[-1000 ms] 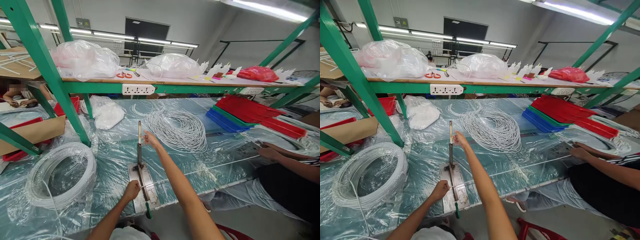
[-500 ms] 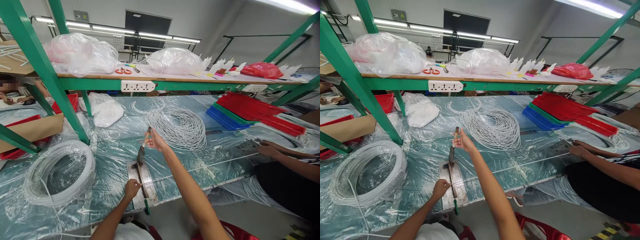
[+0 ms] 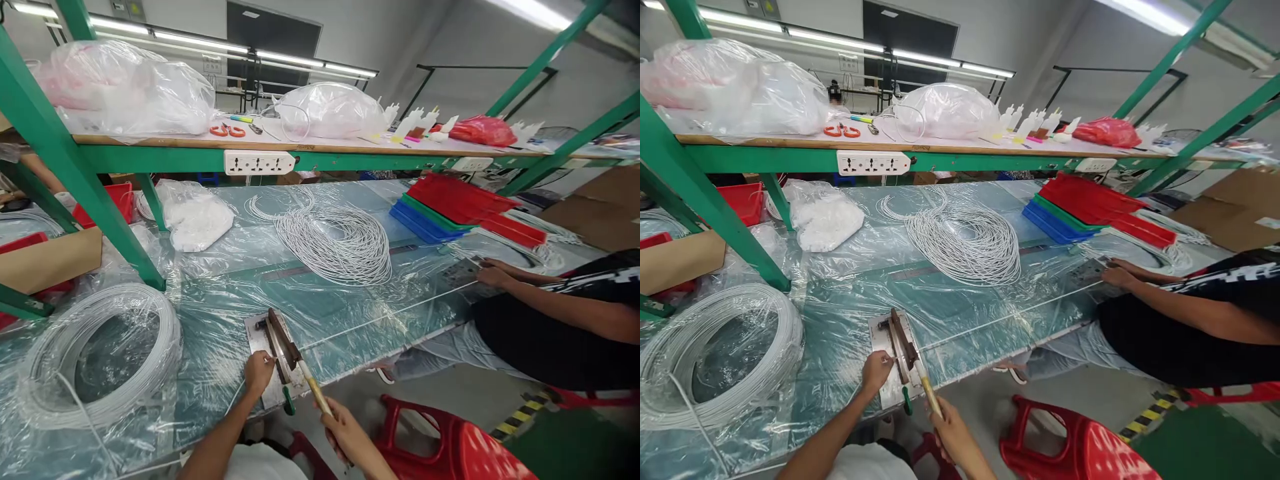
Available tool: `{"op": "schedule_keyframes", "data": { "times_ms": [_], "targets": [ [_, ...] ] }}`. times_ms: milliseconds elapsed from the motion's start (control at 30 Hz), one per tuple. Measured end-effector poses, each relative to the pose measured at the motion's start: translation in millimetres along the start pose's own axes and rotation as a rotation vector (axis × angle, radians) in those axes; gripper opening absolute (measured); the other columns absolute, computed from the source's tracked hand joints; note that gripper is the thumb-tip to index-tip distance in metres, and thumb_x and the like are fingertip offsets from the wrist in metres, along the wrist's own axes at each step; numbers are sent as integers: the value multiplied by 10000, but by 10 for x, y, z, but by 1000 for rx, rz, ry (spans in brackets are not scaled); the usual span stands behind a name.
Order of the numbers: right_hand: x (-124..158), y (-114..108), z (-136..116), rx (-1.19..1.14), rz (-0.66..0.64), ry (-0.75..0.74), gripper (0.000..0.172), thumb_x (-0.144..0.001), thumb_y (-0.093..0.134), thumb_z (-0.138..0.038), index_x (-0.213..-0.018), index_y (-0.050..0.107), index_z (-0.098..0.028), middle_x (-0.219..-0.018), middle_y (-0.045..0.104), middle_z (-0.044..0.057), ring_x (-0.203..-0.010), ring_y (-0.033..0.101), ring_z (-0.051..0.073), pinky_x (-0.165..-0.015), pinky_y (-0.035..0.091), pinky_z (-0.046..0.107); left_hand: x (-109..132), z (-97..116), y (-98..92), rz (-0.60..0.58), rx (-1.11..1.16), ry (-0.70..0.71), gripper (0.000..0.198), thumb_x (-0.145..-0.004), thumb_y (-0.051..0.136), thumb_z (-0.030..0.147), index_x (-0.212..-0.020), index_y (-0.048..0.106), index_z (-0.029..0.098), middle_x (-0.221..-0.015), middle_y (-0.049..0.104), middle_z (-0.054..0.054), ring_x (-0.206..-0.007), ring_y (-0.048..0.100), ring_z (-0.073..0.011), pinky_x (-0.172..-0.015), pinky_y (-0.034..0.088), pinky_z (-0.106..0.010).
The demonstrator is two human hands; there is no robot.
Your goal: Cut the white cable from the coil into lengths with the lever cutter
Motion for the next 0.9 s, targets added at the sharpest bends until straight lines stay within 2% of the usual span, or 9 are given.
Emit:
{"op": "schedule_keyframes", "data": {
  "times_ms": [100, 200, 367, 567, 767, 900],
  "targets": [
    [-73, 71, 67, 75, 71, -35, 455, -639, 403, -637, -754, 414, -197, -351, 319, -98, -265, 232, 61, -322, 173, 214, 10, 3, -2, 20, -22, -5, 196, -817, 537, 307, -758, 663, 170, -807, 686, -46, -782, 616, -168, -573, 300, -212],
    [-64, 75, 59, 109, 109, -25, 470, -642, 405, -684, -660, 355, -217, -356, 321, -80, -282, 258, 67, -338, 176, 223, 14, 8, -4, 32, -40, -2, 196, -822, 528, 314, -776, 661, 178, -812, 688, -44, -793, 618, -172, -567, 292, -218],
    [-58, 39, 74, 133, 171, -45, 429, -687, 444, -627, -617, 355, -213, -398, 314, -63, -352, 310, 88, -371, 226, 227, -8, 5, -4, 25, -63, -5, 204, -832, 513, 321, -784, 655, 183, -834, 687, -47, -786, 617, -168, -557, 281, -224],
    [-164, 37, 202, 198, 298, -201, 384, -721, 453, -542, -557, 382, -202, -472, 372, -23, -478, 382, 126, -470, 300, 260, -26, -8, 4, 19, -60, -5, 201, -831, 514, 320, -779, 649, 181, -774, 672, -37, -766, 606, -159, -549, 275, -209],
    [-197, 54, 334, 232, 378, -210, 397, -729, 435, -553, -561, 440, -194, -490, 428, -7, -494, 424, 149, -499, 328, 281, -23, -12, 7, 35, -21, 3, 197, -827, 515, 314, -756, 638, 177, -782, 670, -40, -769, 604, -161, -551, 276, -198],
    [-239, 118, 441, 196, 404, -212, 433, -709, 438, -604, -576, 503, -197, -503, 475, 20, -522, 494, 194, -511, 395, 309, 7, -23, 20, 43, 28, 12, 191, -818, 520, 306, -715, 619, 179, -748, 653, -33, -744, 594, -163, -561, 287, -199]
  ]
}}
Point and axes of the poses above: each hand's wrist, its own x-axis away from the middle knuckle, its own y-axis out of the palm, z = x × y, the point moved 4 cm from there along -x, towards the middle knuckle
